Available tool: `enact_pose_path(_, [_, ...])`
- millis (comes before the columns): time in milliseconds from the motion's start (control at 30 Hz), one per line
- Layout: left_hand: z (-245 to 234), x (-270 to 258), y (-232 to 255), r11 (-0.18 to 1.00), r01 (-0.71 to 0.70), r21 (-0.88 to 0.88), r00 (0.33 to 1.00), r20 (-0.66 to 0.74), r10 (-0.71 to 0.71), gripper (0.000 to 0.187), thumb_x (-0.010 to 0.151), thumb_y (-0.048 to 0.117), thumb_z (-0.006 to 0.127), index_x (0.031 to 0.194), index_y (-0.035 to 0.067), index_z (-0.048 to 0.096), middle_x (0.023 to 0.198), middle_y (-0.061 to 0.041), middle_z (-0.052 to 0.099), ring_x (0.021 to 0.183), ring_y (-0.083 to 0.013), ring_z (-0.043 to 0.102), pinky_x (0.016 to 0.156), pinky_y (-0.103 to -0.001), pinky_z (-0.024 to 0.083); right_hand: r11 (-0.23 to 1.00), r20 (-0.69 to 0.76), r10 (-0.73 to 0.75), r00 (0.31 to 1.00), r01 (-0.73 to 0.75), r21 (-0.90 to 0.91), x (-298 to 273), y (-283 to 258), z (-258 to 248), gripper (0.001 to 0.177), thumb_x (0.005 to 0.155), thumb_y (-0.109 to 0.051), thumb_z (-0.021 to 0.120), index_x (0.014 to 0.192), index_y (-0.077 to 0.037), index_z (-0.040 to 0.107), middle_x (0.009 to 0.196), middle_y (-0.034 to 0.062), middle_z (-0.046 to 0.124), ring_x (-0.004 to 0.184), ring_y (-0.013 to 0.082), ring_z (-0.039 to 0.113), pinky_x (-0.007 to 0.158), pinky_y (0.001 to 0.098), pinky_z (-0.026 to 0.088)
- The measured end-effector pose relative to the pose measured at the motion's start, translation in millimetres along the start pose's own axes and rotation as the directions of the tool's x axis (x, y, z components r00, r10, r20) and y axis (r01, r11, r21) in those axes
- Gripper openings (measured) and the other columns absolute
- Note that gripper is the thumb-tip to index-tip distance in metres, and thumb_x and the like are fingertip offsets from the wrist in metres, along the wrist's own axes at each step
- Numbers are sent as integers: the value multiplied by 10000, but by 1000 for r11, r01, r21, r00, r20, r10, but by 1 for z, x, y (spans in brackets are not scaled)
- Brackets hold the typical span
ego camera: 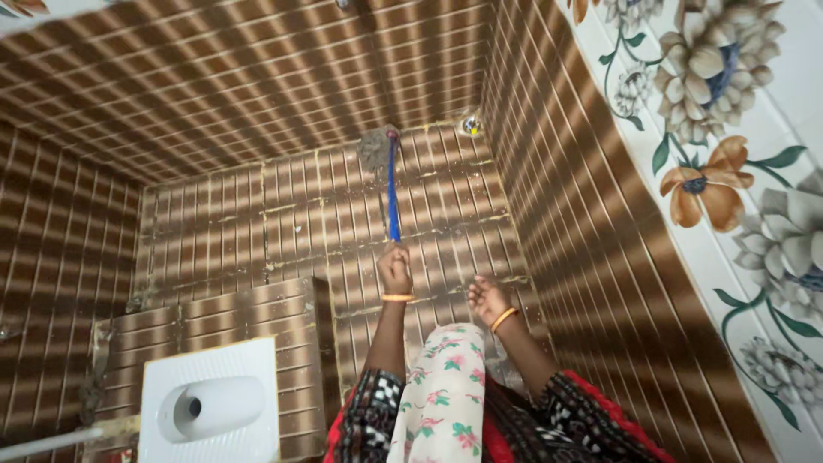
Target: The person cleans a bathroom floor using a mop, moving the mop head across the tiled surface and into the corners.
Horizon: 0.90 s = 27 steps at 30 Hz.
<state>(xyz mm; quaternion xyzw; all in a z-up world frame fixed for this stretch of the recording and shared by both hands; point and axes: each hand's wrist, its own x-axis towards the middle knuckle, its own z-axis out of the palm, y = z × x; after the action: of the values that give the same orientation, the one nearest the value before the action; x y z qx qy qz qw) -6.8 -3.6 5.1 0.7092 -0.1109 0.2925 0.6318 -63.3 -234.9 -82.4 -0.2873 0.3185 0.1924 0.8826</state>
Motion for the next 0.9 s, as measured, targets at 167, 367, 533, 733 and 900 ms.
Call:
enact_pose_path(167, [-17, -54, 67, 1000, 18, 15, 999, 44, -19, 239, 860, 142, 444, 648, 34, 469, 656, -103, 502, 674, -242, 499, 761, -377, 425, 997, 100, 41, 994, -33, -75, -16, 50, 13, 127, 985, -215, 638, 1099, -161, 648, 849, 47, 684, 704, 164, 621, 634, 321, 526])
enact_pose_path(367, [-61, -154, 196, 988, 72, 137, 983, 156, -93, 315, 929, 144, 463, 638, 21, 473, 604, -117, 476, 594, -262, 491, 1033, -490, 467, 980, 151, 179, 972, -162, -119, -49, 157, 36, 273, 1059, -341, 485, 1107, -95, 592, 902, 126, 683, 763, 263, 672, 671, 412, 575])
enact_pose_path(533, [-122, -203, 316, 989, 144, 36, 964, 220, -149, 317, 910, 205, 469, 648, 29, 441, 631, -100, 439, 608, -256, 468, 804, -424, 459, 964, 345, 261, 901, -225, -142, -92, 234, 37, 650, 980, -680, 305, 1125, -114, 589, 929, 150, 704, 723, 284, 684, 563, 407, 513])
enact_pose_path(733, [-206, -253, 410, 986, 146, -78, 976, 177, -130, 535, 988, 476, 625, 684, 62, 479, 658, -47, 498, 637, -199, 502, 868, -429, 468, 973, 149, 229, 962, -219, -78, -115, 287, 41, 485, 1045, -624, 406, 1103, -170, 569, 939, 125, 681, 773, 240, 686, 624, 384, 547])
enact_pose_path(900, [-300, -317, 361, 900, 70, -431, 969, 242, 41, 436, 977, 376, 674, 693, 101, 490, 607, -21, 593, 601, -192, 567, 910, -499, 414, 866, 141, 456, 879, -402, -298, -142, 340, 41, 217, 989, -348, 617, 1005, -131, 631, 818, 66, 698, 650, 192, 636, 538, 358, 496])
